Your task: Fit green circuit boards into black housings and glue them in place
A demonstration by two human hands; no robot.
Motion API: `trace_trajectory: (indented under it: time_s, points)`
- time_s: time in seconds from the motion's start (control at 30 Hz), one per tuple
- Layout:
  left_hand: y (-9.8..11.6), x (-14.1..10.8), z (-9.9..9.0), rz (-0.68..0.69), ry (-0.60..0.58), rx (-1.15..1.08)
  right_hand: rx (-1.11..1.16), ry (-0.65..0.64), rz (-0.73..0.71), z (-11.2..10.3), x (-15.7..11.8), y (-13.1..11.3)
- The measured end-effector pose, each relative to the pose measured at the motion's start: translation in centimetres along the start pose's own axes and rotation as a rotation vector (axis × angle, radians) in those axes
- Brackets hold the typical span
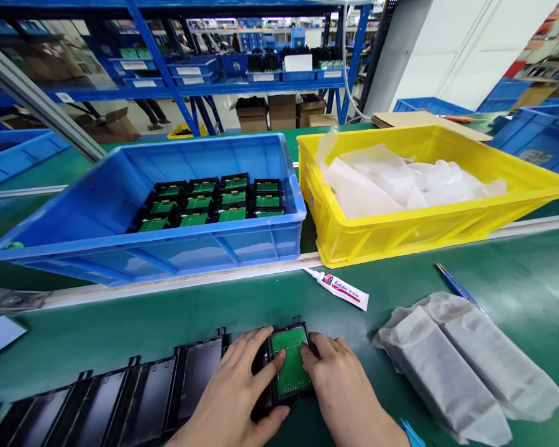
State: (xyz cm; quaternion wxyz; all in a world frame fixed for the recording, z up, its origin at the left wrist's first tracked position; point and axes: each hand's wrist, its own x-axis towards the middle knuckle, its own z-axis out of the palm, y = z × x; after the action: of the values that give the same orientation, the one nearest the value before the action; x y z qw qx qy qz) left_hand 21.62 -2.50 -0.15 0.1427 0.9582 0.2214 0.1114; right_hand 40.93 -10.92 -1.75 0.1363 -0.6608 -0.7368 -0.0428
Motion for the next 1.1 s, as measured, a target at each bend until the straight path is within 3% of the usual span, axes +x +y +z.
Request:
trace_trajectory:
  time_s: [0.23,0.43,0.6,0.73,0.87,1.1]
  points:
    - [0.3,0.0,-0.4,-0.016,-0.015,0.013,0.026,-0.07,-0.006,0.1,-0.1,-0.2]
    - [0.1,-0.1,-0.8,0.075,-0.072,0.077,-0.1,0.01,-0.043,-0.5,-0.1,-0.2]
    - [-0.1,-0.7,0.0,0.134,0.076,0.014,-0.022,0.141,-0.144,-1.5,0.3,-0.3]
    - [0.0,-0.6,0.6,0.173,0.121,-0.057,0.02,0.058,-0.303,-1.2,0.1,-0.1]
    - [0.2,-0.2,0.6,0.226,0.08,-0.045,0.01,-0.007,-0.353,-0.9,0.1,0.1]
    - [0.4,0.1,0.8,0.256,0.111,0.009,-0.074,-0.054,-0.422,-1.1,0.6,-0.1]
